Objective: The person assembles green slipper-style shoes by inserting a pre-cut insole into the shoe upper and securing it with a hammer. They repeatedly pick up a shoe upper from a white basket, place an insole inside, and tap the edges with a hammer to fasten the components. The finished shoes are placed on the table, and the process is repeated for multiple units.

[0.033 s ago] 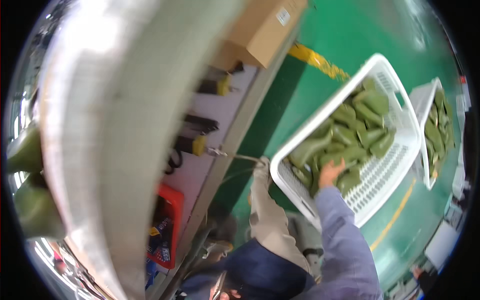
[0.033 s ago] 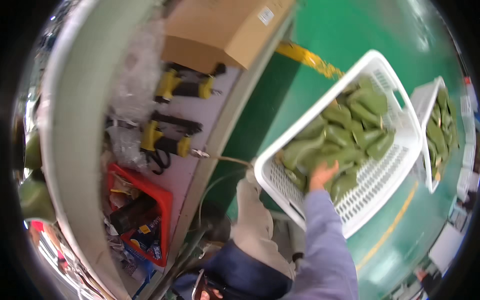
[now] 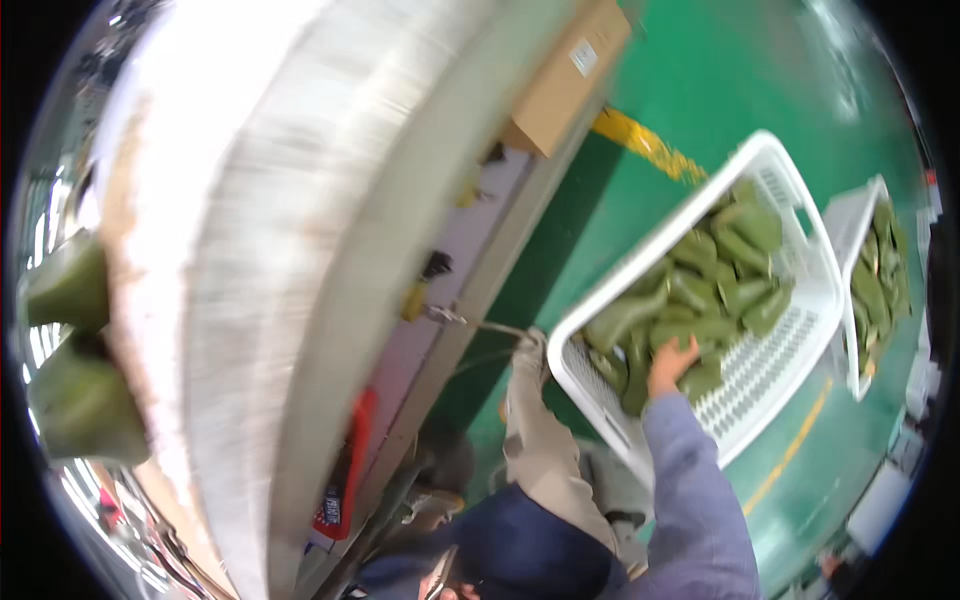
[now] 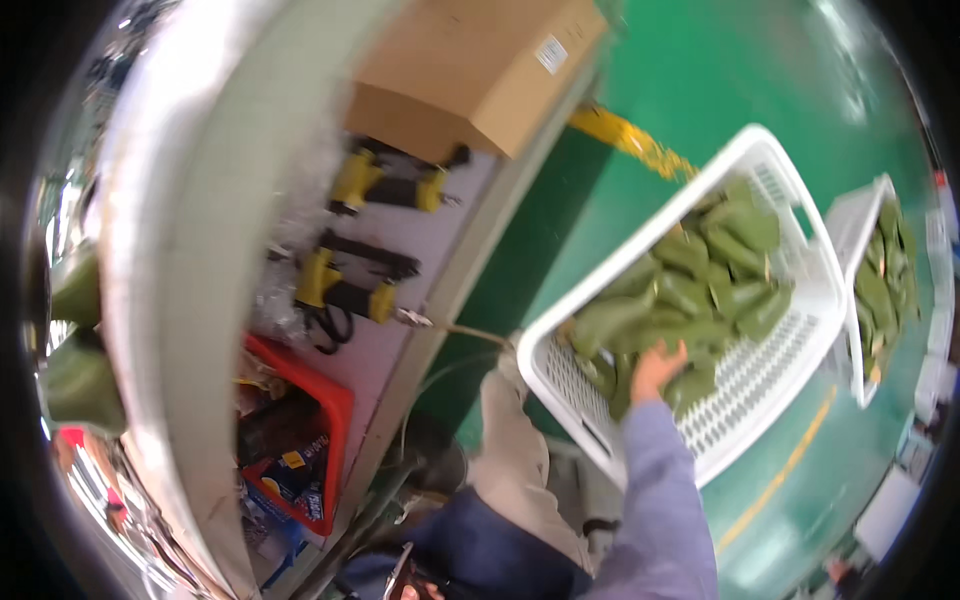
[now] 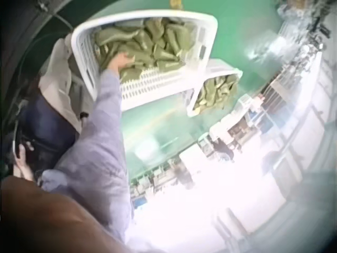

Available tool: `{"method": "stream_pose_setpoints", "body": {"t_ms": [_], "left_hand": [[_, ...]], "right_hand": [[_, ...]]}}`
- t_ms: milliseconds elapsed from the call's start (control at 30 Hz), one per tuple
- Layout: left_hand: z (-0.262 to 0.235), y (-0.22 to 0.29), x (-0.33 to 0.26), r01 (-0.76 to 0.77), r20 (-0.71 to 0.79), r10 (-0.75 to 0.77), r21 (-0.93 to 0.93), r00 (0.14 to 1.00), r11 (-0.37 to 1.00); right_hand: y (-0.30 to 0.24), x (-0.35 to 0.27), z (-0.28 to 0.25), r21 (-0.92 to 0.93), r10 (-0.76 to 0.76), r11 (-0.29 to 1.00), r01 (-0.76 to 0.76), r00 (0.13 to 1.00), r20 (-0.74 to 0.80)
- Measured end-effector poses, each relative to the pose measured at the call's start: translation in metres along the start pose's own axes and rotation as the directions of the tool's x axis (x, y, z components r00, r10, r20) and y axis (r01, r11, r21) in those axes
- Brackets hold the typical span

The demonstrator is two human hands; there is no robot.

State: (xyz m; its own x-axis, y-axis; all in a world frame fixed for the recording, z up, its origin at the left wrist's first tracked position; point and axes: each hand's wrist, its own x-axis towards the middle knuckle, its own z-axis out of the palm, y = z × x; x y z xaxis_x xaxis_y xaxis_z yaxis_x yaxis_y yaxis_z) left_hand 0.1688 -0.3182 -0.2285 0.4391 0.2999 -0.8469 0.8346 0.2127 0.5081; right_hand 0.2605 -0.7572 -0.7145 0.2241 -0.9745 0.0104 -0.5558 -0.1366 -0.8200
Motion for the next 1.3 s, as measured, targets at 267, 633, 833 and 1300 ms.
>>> {"method": "stream_pose_setpoints", "body": {"t_ms": [267,633,833,1300], "left_hand": [[0.006,0.003,-0.021,-0.218,0.239,0.209,0.008,0.948,0.976],[0.01,0.004,-0.048,-0.254,0.094,0.257,-0.036,0.962,0.966],[0.015,0.0,-0.03,-0.07,0.005,0.07,0.034,0.998,0.997],[0.021,0.006,-0.048,-0.266,0.234,0.253,0.023,0.939,0.964]], "right_hand": [[-0.378,-0.052,-0.177,0.63,-0.091,0.698,-0.342,0.829,0.551],[-0.329,-0.026,-0.026,0.374,-0.056,0.896,-0.24,0.774,0.631],[-0.076,-0.032,0.083,-0.422,0.683,0.728,-0.541,0.515,0.518],[-0.406,-0.105,-0.124,0.652,-0.115,0.477,-0.589,0.694,0.711]]}}
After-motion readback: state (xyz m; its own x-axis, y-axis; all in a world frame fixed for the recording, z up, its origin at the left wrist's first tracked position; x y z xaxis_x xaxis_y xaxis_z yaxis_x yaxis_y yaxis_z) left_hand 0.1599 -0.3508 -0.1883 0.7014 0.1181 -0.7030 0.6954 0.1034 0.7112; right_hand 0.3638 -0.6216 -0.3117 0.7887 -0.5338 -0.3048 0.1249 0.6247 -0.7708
